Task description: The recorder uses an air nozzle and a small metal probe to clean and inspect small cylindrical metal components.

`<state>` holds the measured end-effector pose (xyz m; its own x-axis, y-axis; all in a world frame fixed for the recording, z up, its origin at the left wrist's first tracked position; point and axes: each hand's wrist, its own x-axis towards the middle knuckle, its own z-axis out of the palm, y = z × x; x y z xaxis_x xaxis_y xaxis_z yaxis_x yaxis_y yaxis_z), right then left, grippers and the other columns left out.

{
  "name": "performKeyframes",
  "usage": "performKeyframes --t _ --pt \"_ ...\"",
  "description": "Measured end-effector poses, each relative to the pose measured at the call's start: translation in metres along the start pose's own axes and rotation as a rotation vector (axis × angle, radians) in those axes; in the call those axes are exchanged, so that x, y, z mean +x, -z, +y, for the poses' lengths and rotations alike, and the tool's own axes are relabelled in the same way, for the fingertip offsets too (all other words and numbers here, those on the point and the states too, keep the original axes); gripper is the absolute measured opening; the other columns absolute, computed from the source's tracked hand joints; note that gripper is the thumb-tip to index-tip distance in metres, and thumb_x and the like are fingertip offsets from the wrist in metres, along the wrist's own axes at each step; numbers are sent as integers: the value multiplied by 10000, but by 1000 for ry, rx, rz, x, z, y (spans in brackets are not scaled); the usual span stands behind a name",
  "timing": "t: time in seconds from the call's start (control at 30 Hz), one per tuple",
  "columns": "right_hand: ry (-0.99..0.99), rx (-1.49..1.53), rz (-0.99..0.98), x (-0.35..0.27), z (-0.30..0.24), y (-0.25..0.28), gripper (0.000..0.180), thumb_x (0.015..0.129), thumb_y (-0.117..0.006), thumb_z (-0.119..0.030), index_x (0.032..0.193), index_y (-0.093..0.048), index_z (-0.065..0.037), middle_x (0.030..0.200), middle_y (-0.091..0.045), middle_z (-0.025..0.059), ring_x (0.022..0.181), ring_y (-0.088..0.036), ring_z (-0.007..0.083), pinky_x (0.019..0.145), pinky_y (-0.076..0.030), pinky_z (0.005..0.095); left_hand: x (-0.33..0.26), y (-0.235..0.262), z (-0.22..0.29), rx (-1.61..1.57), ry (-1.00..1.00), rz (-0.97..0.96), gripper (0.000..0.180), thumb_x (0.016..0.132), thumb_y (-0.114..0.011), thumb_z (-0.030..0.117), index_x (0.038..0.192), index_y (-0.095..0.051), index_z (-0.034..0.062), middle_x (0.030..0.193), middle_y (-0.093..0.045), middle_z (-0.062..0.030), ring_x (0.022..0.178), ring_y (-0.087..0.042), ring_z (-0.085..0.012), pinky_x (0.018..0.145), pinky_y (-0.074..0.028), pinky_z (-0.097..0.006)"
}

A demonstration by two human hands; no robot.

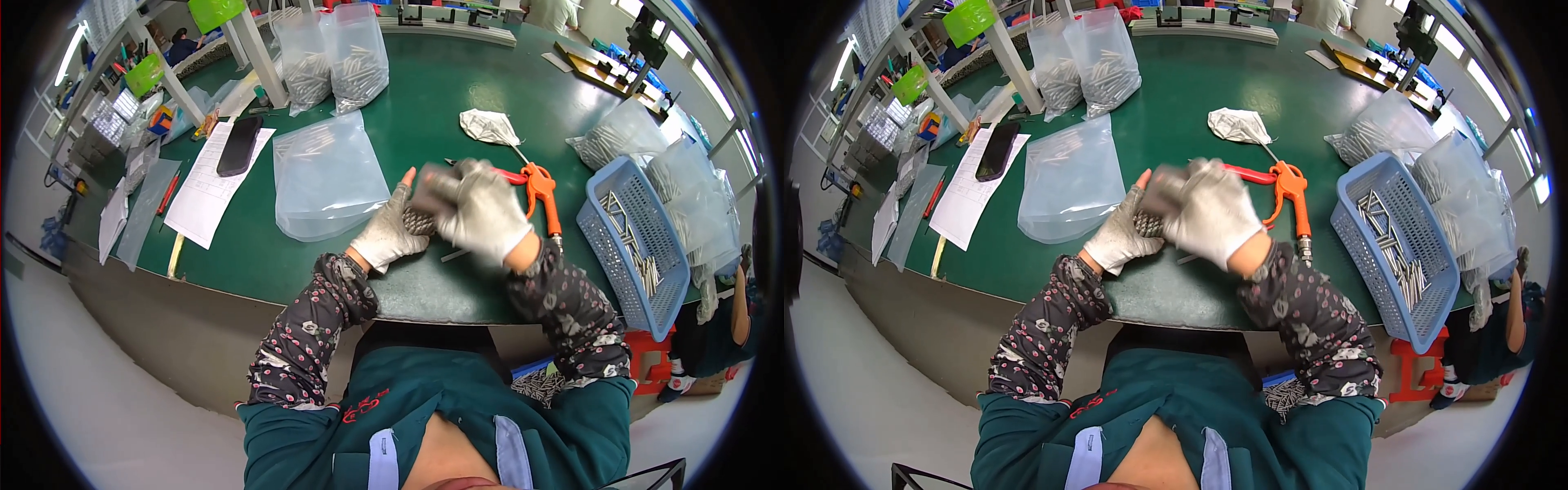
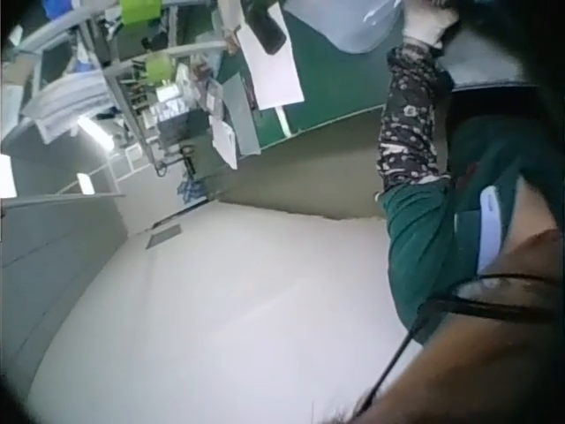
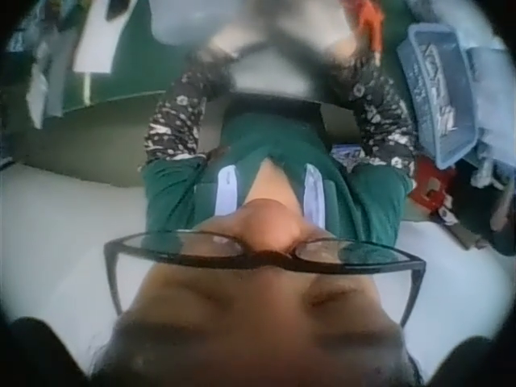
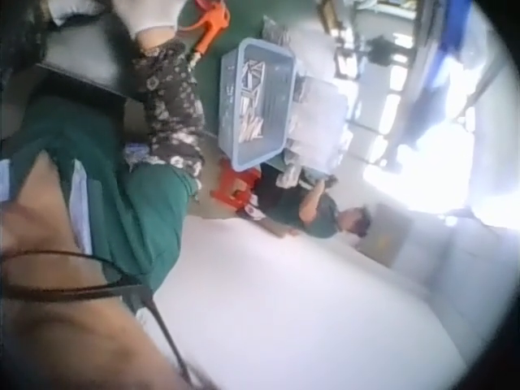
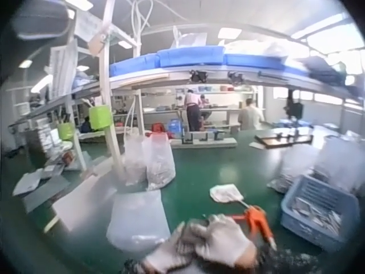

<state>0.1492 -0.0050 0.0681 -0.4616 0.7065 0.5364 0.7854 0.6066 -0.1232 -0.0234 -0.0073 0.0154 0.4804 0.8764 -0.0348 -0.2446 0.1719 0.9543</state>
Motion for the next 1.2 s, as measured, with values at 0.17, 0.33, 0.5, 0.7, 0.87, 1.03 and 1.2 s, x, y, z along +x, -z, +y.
performKeyframes --t 0.17,0.33,0.5,0.7,0.87,1.03,1.2 --pt "32 156 -159 5 -15 13 345 659 -617 -234 971 -683 -103 913 -585 228 835 -573 368 733 -483 429 5 20 -19 563 -286 23 1066 632 -618 -148 1455 -22 173 1210 -478 -74 1011 -520 -158 869 -432 -257" --pt "-149 -46 -94 14 8 16 329 674 -635 -256 972 -683 -123 855 -587 217 781 -575 355 683 -482 396 7 11 -12 276 -15 0 1089 639 -650 -124 1451 12 173 1220 -479 -92 1059 -519 -170 884 -442 -281" --pt "-114 -256 -68 16 7 5 337 654 -630 -244 964 -685 -124 903 -589 228 817 -577 355 710 -472 426 3 6 -3 278 18 20 1142 628 -728 -67 1451 14 206 1193 -495 -65 1018 -530 -158 868 -448 -273" --pt "-101 -30 -164 7 -4 6 295 663 -625 -232 932 -688 -129 900 -585 200 804 -567 353 730 -465 422 2 7 -10 76 -77 -23 1111 630 -640 -130 1453 23 211 1123 -515 -62 917 -536 -118 807 -447 -242" --pt "38 175 -118 -2 -10 18 385 658 -621 -242 1024 -663 -133 984 -563 244 874 -554 375 773 -458 430 5 14 -16 503 -259 40 1097 616 -660 -114 1457 -31 205 1073 -515 -41 909 -525 -109 820 -448 -247" --pt "-286 -163 25 -5 25 19 212 716 -611 -257 881 -666 -135 814 -563 149 802 -553 312 679 -440 426 6 9 -12 370 -48 16 1069 630 -651 -102 1456 -31 174 1003 -547 -41 880 -537 -132 800 -448 -251" --pt "-100 -105 35 -14 4 9 238 699 -637 -255 892 -667 -118 866 -553 184 821 -555 326 688 -454 430 4 14 -17 395 -149 42 1024 631 -653 -48 1455 -88 178 884 -567 -24 791 -553 -114 772 -461 -243"
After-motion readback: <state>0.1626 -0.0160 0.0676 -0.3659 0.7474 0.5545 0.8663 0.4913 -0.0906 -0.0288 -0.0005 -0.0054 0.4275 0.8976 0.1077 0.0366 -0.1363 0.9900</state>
